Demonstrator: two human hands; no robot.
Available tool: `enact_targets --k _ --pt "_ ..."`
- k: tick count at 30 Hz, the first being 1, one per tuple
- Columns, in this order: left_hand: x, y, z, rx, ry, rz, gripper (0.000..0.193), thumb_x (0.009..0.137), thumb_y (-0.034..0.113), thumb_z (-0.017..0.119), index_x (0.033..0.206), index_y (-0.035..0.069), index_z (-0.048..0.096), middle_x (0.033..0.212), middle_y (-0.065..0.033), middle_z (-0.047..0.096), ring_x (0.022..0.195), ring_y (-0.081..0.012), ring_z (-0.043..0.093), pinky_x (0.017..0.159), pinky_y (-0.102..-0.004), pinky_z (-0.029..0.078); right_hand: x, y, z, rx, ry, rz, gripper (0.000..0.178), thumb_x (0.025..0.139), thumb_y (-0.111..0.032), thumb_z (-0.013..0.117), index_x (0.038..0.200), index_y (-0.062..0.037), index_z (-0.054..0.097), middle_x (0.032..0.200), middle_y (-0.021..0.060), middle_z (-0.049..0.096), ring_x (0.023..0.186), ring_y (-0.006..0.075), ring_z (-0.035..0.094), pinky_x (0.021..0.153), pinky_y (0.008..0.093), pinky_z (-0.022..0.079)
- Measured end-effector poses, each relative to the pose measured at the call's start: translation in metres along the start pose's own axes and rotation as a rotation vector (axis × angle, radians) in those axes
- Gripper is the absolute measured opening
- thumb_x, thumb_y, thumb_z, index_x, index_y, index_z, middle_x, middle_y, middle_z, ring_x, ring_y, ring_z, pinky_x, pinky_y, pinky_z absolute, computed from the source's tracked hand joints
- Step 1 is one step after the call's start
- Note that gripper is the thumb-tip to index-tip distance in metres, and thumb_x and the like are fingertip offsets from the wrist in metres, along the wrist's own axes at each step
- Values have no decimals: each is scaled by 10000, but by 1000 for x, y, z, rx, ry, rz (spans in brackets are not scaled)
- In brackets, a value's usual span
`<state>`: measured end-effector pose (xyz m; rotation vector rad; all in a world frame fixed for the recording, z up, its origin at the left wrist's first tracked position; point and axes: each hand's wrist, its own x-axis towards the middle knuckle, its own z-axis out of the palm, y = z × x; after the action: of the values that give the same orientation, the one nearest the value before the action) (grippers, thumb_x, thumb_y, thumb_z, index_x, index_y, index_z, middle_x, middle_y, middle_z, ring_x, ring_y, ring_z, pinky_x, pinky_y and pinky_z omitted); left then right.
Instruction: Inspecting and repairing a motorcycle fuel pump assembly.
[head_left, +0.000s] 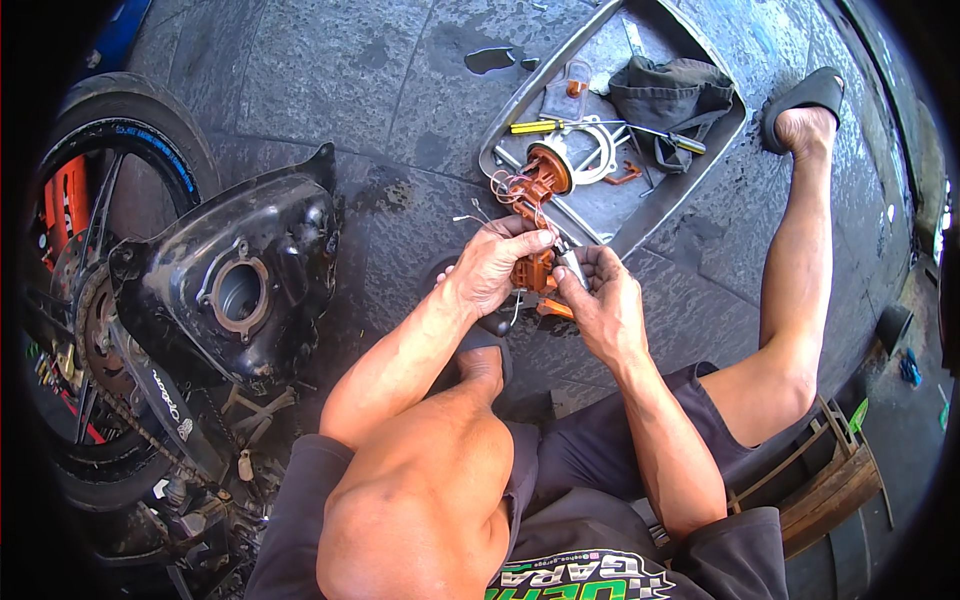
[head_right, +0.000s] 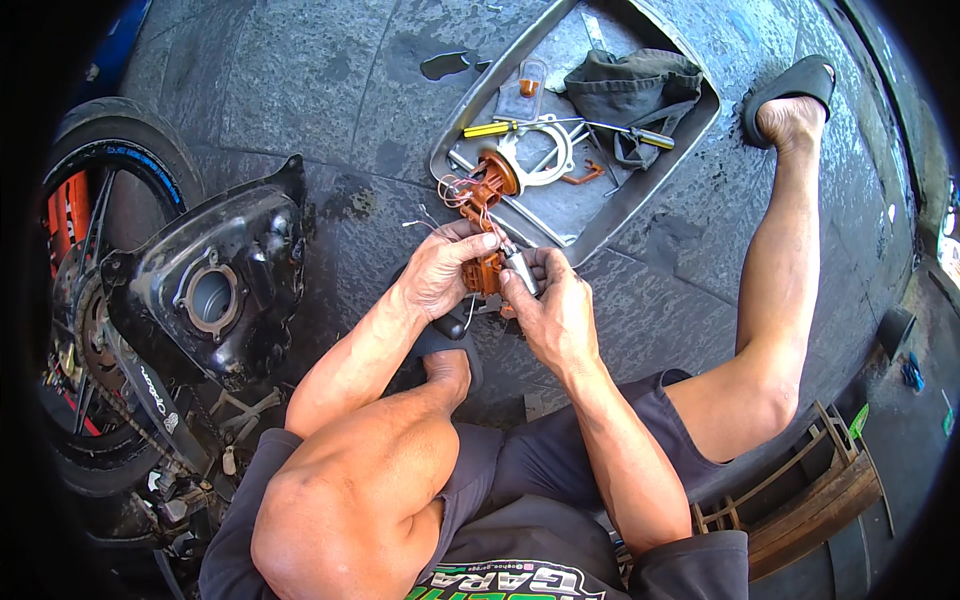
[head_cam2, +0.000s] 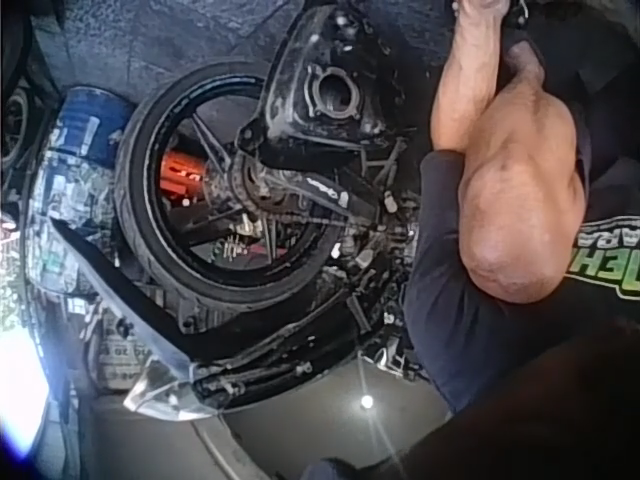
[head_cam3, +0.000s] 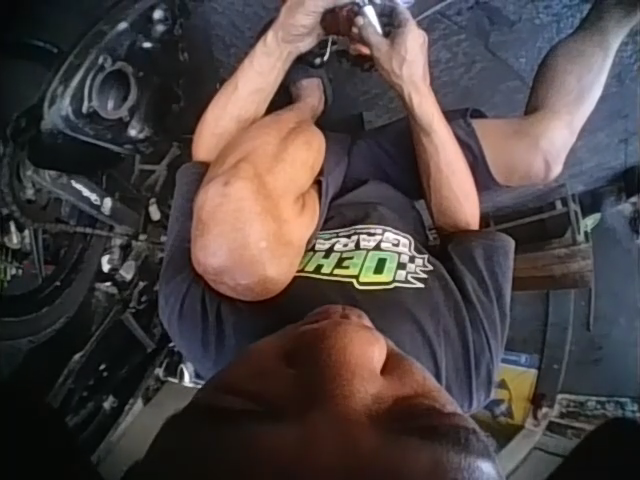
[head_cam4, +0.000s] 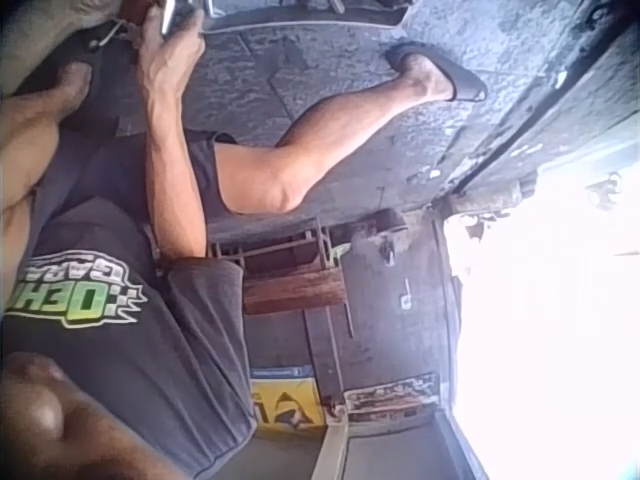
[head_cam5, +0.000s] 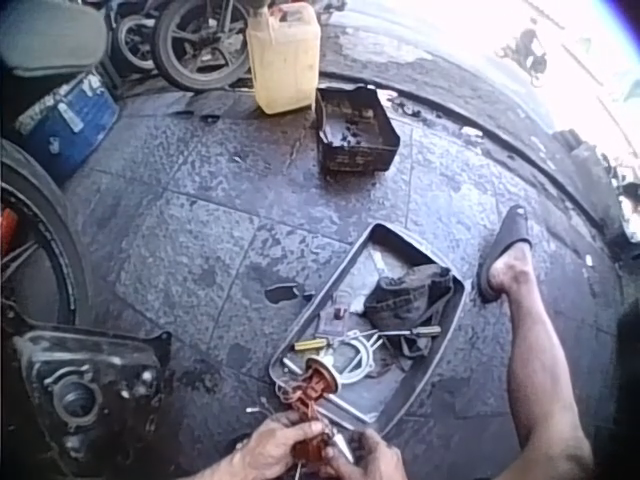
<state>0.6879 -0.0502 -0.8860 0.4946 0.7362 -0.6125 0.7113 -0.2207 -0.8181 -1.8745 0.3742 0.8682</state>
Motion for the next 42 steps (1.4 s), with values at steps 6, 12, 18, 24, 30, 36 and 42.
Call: enact_targets --k 6,12,18,24,30,36,42 --pt "1 0 0 -56 -12 -15 135 951 134 678 1055 48 689 998 -57 714 957 -171 688 886 -353 563 1 -4 -3 -28 -3 -2 362 939 -169 704 1130 122 605 869 160 714 718 172 723 624 303 586" --pt "2 3 1 -166 -46 -34 155 966 156 635 1063 40 671 1004 -73 709 978 -199 682 929 -384 551 -2 -8 -5 65 -28 80 311 948 -116 698 1149 93 584 913 83 671 810 93 627 700 265 542" --pt "2 5 2 -229 -90 -44 156 974 166 629 1071 51 668 990 -75 705 959 -202 683 920 -396 556 0 10 -4 211 -41 25 359 982 -167 661 1195 111 582 970 134 702 824 126 669 704 292 571" --pt "-1 9 4 -196 -138 -71 178 983 195 626 1081 50 661 988 -80 699 902 -238 684 844 -431 569 3 15 -8 577 -209 143 389 1047 -172 561 1302 114 497 1022 101 648 821 111 610 716 281 549" --pt "-2 8 2 -155 -135 -35 196 993 214 614 1071 41 661 988 -77 691 866 -259 683 818 -440 568 3 15 -5 821 -254 207 390 1063 -205 517 1323 83 480 970 75 623 779 113 596 693 273 523" --pt "1 8 -1 -175 -160 -55 189 996 201 609 1066 34 661 1000 -81 697 877 -250 690 827 -440 573 3 17 -7 898 -291 238 304 1059 -213 522 1249 24 530 954 59 617 740 115 593 685 271 516" --pt "2 7 3 -169 -77 -20 155 986 171 623 1066 46 668 985 -59 705 922 -192 690 884 -389 563 -3 4 5 430 -30 60 287 984 -88 651 1207 61 548 900 69 651 723 77 614 609 247 541"
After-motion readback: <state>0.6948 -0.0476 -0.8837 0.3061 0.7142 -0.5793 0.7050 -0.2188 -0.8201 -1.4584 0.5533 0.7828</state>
